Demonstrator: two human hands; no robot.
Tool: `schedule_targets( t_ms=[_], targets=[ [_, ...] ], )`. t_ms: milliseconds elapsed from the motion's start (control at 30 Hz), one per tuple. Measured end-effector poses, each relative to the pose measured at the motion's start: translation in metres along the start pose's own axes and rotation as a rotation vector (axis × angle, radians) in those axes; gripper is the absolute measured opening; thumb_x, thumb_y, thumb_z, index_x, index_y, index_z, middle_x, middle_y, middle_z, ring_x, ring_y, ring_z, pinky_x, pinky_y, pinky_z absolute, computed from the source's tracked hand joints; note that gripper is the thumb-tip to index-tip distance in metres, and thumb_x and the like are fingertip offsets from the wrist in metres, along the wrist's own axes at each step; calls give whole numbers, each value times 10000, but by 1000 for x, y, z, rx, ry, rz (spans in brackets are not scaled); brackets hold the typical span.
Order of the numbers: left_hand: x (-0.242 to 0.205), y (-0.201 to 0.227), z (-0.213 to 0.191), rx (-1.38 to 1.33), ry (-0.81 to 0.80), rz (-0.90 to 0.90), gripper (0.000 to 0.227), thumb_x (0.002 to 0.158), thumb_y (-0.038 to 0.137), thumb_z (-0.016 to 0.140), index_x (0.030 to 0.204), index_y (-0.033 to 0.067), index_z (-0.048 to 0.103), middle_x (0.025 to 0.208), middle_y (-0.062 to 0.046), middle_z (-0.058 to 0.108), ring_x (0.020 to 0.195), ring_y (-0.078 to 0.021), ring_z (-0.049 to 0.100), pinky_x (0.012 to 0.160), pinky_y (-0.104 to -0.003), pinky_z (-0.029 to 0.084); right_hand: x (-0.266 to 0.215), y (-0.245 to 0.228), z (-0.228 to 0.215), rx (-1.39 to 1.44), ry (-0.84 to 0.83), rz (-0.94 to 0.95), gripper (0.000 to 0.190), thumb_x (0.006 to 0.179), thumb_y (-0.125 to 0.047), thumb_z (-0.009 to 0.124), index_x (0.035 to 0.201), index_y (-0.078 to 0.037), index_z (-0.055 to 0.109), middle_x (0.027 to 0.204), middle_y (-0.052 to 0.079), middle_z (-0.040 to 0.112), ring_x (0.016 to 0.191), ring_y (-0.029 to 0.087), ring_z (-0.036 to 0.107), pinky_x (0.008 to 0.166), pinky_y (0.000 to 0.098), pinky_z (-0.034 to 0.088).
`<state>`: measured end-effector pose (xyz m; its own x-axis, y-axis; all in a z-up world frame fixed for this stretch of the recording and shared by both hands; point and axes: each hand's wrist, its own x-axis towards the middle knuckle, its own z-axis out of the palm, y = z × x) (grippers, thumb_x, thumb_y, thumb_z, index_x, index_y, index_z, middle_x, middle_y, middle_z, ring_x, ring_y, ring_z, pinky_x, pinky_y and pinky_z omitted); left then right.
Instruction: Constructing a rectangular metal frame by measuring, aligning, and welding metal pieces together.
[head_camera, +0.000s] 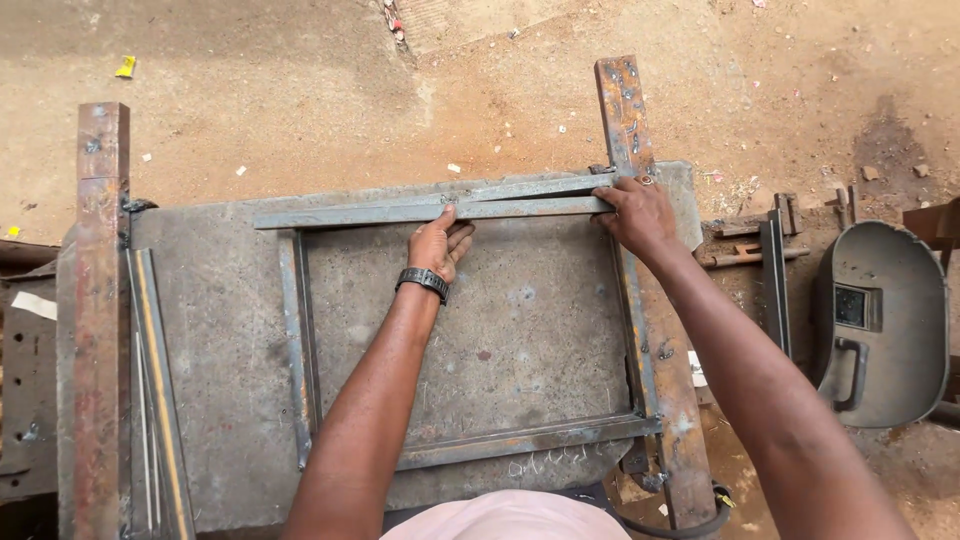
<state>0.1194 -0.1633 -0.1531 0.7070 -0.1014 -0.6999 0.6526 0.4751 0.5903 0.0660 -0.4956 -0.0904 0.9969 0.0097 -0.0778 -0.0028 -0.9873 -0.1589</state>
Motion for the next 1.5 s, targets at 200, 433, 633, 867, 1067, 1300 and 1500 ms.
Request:
schedule_targets(
  t_ms=[200, 433, 633, 867, 1067, 1300, 1500],
  targets=[
    [25, -6, 12, 24, 69, -63, 508, 936, 276, 689, 1306, -38, 536, 1295, -246, 675, 1213, -360, 676, 1031, -483, 520, 38, 17, 25, 54, 0, 128, 534, 795, -353, 853, 1313, -307, 730, 1213, -8, 693, 1053, 214, 615, 947, 380, 457],
    [22, -5, 9, 83, 72, -16, 518, 941, 312, 685, 1276, -71, 584, 1213, -244, 724, 1086, -340, 729, 884, -443, 555, 49, 28, 31, 10, -10, 97, 533, 779, -345, 863, 1292, -288, 733, 1219, 13, 673, 1081, 215, 604, 931, 404, 425],
    [-37, 54, -26, 1357, 175, 812, 375, 874, 288, 743, 1205, 119, 692, 1158, -77, 746, 1088, -269, 715, 902, -418, 557, 55, 50, 51, -3, 90, -75, 555, 863, -415, 818, 1387, -259, 725, 1256, 23, 676, 1191, 224, 602, 1010, 443, 407],
    [30, 87, -60, 1931, 72, 1204, 249, 878, 51, 628, 1121, 102, 652, 1084, -89, 712, 1062, -294, 678, 892, -449, 527, 73, 65, 58, -229, -45, -4, 642, 786, -583, 792, 1374, -336, 725, 1244, -27, 708, 1126, 164, 630, 1028, 402, 429],
    [65, 97, -49, 2040, -110, 979, 120, 894, 57, 605, 979, 101, 677, 976, -132, 729, 972, -333, 719, 801, -480, 576, 75, 79, 68, -347, -97, 19, 668, 788, -617, 756, 1405, -366, 711, 1258, -39, 722, 1044, 141, 662, 950, 348, 459],
    [59, 111, -49, 1973, -168, 919, 150, 852, 27, 643, 933, 128, 716, 987, -143, 735, 998, -355, 707, 817, -485, 571, 71, 69, 59, -507, -145, -14, 666, 848, -637, 694, 1460, -376, 654, 1305, -77, 721, 1026, 83, 666, 963, 299, 448],
    [50, 111, -47, 1928, -215, 1001, 228, 741, -27, 647, 930, 84, 712, 969, -196, 719, 978, -394, 694, 822, -495, 561, 56, 68, 53, -306, 23, -93, 599, 877, -508, 766, 1432, -305, 677, 1323, 23, 691, 1239, 267, 611, 1018, 443, 425]
  ],
)
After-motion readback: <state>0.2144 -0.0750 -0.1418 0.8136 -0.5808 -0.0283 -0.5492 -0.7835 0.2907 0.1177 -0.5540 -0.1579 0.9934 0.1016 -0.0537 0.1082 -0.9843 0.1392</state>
